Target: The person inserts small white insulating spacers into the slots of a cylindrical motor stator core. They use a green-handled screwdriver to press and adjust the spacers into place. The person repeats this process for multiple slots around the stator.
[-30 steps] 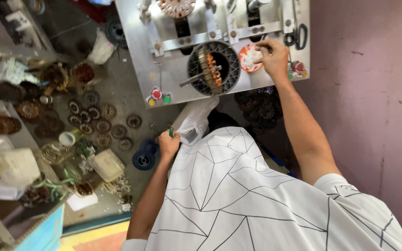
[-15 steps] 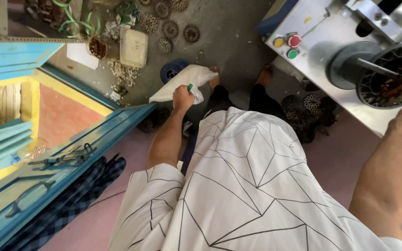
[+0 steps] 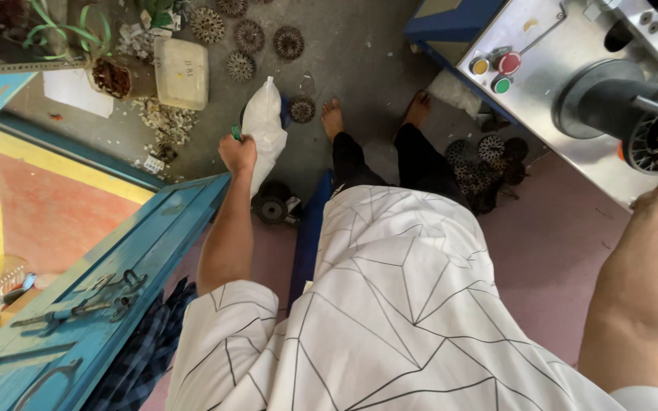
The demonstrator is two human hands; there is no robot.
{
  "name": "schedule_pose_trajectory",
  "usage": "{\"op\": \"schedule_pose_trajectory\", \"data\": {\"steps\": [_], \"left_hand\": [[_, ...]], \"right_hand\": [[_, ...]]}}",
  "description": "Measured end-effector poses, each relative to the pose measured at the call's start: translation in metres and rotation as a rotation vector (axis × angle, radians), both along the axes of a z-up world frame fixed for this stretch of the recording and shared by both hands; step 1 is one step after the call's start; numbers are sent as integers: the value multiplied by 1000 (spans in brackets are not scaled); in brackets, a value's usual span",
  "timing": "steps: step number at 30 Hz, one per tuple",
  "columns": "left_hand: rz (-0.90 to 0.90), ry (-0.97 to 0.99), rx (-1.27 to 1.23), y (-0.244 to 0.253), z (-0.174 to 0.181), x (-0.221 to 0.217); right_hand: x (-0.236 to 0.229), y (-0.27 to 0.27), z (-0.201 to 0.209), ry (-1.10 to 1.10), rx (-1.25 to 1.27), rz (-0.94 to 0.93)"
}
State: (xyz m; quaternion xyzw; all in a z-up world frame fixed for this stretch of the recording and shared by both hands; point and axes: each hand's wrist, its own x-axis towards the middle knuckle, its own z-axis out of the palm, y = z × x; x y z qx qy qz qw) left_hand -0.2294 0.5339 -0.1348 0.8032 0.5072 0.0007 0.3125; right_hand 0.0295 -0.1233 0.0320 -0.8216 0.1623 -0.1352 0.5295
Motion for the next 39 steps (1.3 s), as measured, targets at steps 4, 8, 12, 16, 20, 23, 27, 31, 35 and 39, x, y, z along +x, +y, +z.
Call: {"op": "schedule_pose_trajectory", "data": {"steps": [4, 8, 12, 16, 20, 23, 27, 31, 35, 39], "left_hand": [[-142, -241, -98, -11, 0, 43], [-205, -267, -74, -13, -4, 102], [-134, -247, -109, -26, -17, 173], [-135, -252, 11, -53, -28, 242], [-209, -61, 189, -69, -32, 290], [135, -116, -335, -100, -33, 303], [-55, -263, -559, -126, -9, 297], [-265, -292, -529, -162, 32, 272], [-396, -335, -418, -217, 98, 245], [-596, -500, -415, -288, 187, 243]], "right_hand": [[25, 7, 2, -31, 422, 134], [34, 2, -7, -8, 801, 97], [48, -18, -18, -47, 950, 9], [44, -57, -36, -74, 545, 52], [44, -77, -51, -60, 647, -202], [37, -98, -63, 20, -80, -310], [32, -102, -54, -2, 318, -370], [22, -96, -19, -51, 421, -287], [2, -78, 26, -73, 442, -95], [-15, -48, 90, -32, 386, 98]]}}
